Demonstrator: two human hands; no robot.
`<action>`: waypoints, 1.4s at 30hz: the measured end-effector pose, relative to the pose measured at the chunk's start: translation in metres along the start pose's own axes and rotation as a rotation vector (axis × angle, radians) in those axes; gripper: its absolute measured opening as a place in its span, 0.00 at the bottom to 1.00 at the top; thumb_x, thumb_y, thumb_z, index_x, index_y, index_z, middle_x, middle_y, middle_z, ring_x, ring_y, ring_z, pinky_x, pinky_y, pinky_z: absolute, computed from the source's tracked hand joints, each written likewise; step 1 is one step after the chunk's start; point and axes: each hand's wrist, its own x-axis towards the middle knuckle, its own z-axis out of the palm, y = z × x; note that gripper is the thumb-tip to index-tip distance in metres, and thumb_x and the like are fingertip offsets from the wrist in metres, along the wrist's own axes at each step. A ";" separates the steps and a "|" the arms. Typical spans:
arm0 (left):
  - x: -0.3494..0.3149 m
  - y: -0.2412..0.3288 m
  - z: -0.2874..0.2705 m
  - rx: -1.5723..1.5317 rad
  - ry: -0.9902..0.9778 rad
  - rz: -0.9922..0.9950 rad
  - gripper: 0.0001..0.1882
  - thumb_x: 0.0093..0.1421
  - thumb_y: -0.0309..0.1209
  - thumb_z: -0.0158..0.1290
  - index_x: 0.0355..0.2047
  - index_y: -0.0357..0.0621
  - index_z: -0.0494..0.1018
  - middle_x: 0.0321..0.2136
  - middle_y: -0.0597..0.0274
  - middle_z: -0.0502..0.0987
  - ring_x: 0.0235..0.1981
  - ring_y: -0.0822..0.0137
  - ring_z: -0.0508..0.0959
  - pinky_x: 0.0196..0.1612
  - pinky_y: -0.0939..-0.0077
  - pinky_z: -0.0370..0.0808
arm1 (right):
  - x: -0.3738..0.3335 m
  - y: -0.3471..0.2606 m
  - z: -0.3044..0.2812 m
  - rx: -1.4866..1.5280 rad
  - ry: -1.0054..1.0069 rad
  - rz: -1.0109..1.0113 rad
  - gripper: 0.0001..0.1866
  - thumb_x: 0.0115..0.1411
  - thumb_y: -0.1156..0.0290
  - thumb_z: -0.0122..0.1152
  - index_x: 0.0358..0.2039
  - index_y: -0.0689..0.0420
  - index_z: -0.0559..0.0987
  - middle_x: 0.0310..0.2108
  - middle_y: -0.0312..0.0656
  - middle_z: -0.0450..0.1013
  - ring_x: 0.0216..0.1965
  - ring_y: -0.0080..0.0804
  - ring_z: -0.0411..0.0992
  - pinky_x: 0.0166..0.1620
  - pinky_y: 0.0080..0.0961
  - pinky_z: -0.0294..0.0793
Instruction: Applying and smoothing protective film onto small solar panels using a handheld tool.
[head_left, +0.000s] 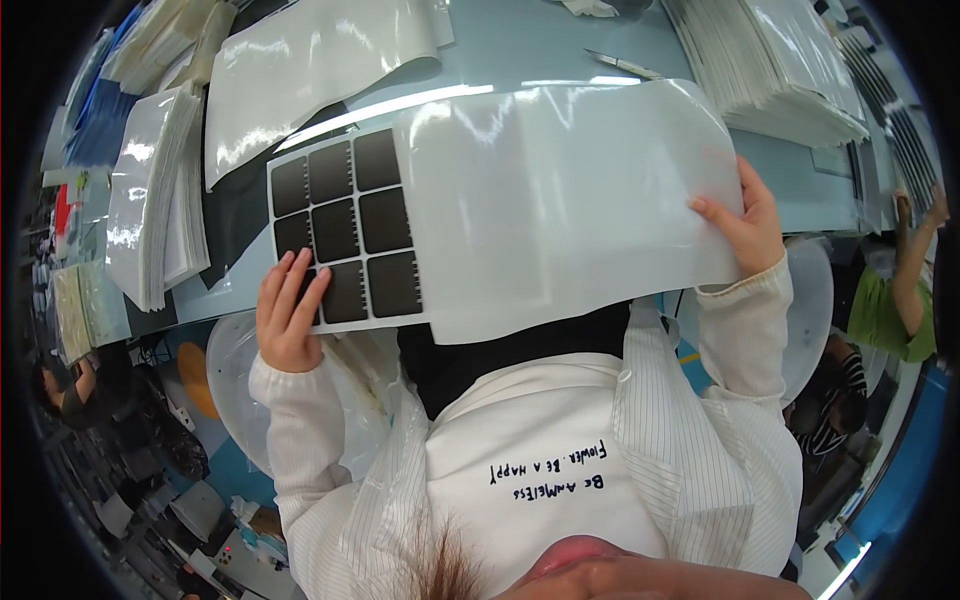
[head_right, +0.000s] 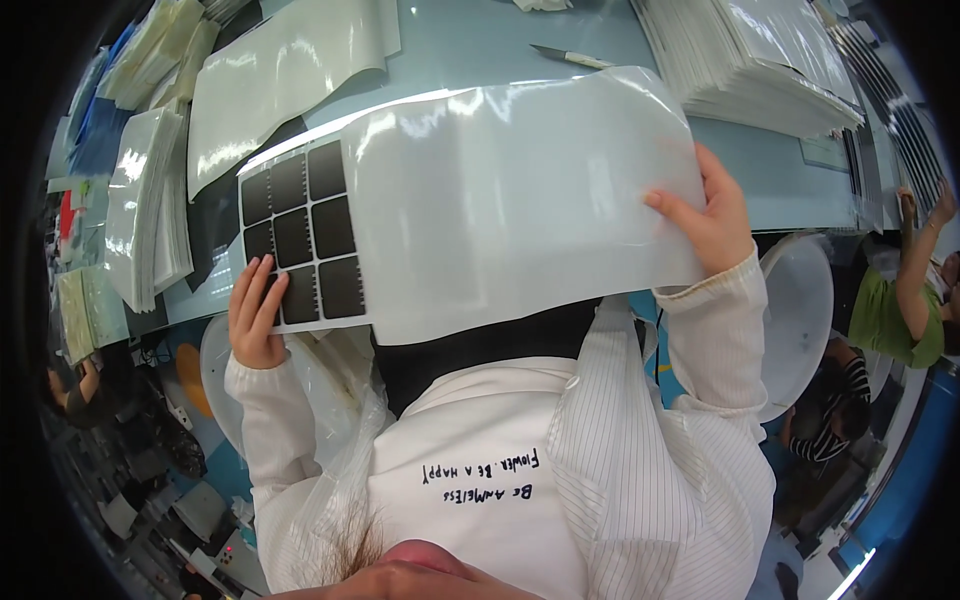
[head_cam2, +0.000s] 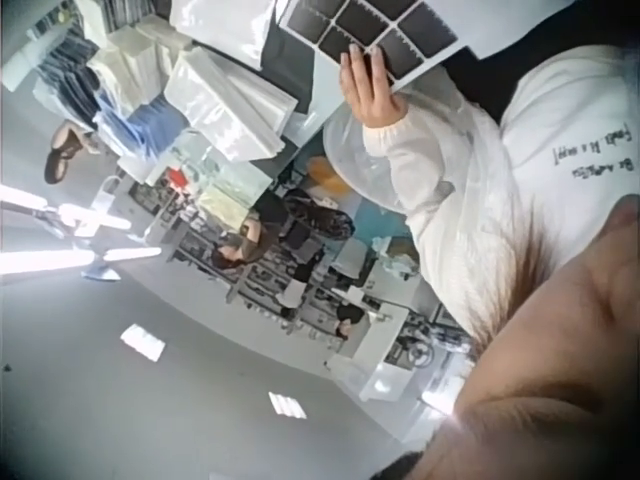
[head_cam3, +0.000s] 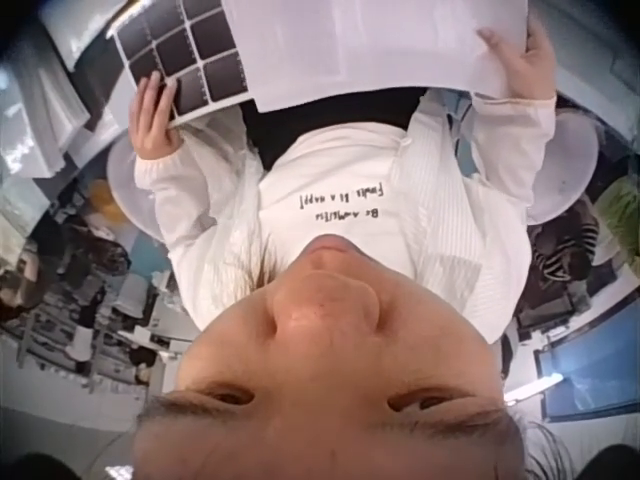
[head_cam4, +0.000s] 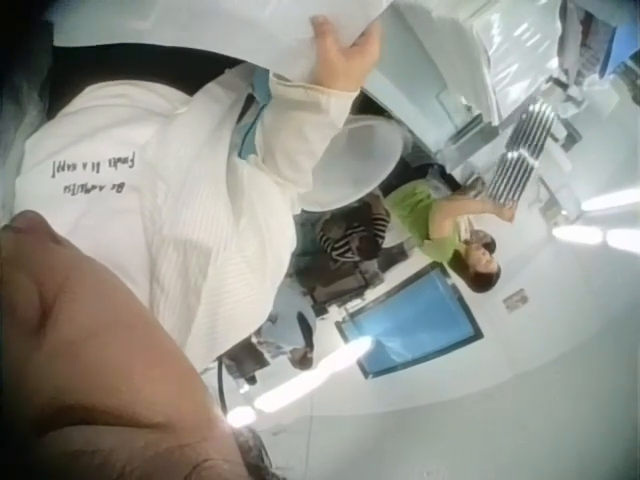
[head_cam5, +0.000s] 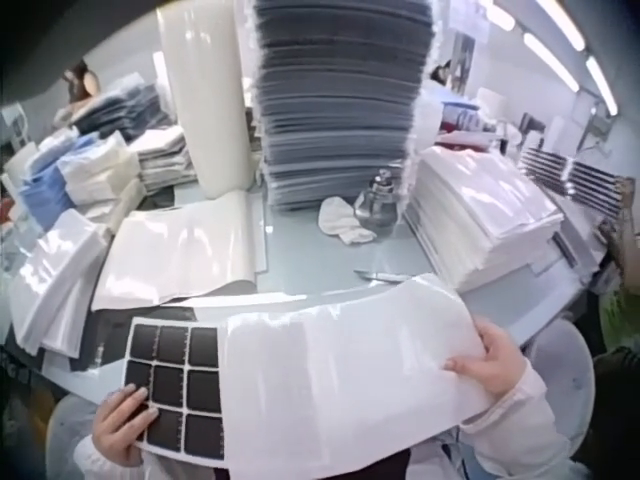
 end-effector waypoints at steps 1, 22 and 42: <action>-0.003 -0.006 -0.002 0.002 0.002 0.002 0.26 0.48 0.16 0.43 0.47 0.42 0.78 0.54 0.51 0.74 0.57 0.51 0.72 0.63 0.57 0.62 | 0.001 -0.001 0.005 -0.010 0.009 -0.013 0.34 0.51 0.82 0.67 0.59 0.65 0.67 0.50 0.42 0.72 0.51 0.28 0.70 0.54 0.24 0.68; -0.053 0.041 0.038 -0.202 0.662 -0.746 0.45 0.47 0.23 0.60 0.65 0.41 0.53 0.64 0.52 0.56 0.65 0.53 0.58 0.66 0.56 0.55 | -0.004 -0.003 0.011 0.082 0.148 -0.026 0.38 0.52 0.82 0.67 0.63 0.65 0.62 0.52 0.46 0.72 0.51 0.31 0.71 0.53 0.24 0.70; 0.159 0.084 -0.145 0.074 0.304 0.453 0.44 0.49 0.49 0.67 0.59 0.35 0.64 0.51 0.47 0.73 0.53 0.57 0.74 0.54 0.65 0.71 | 0.015 -0.222 0.000 -0.643 -0.418 -0.690 0.34 0.56 0.61 0.68 0.59 0.60 0.66 0.48 0.46 0.74 0.46 0.33 0.75 0.45 0.28 0.77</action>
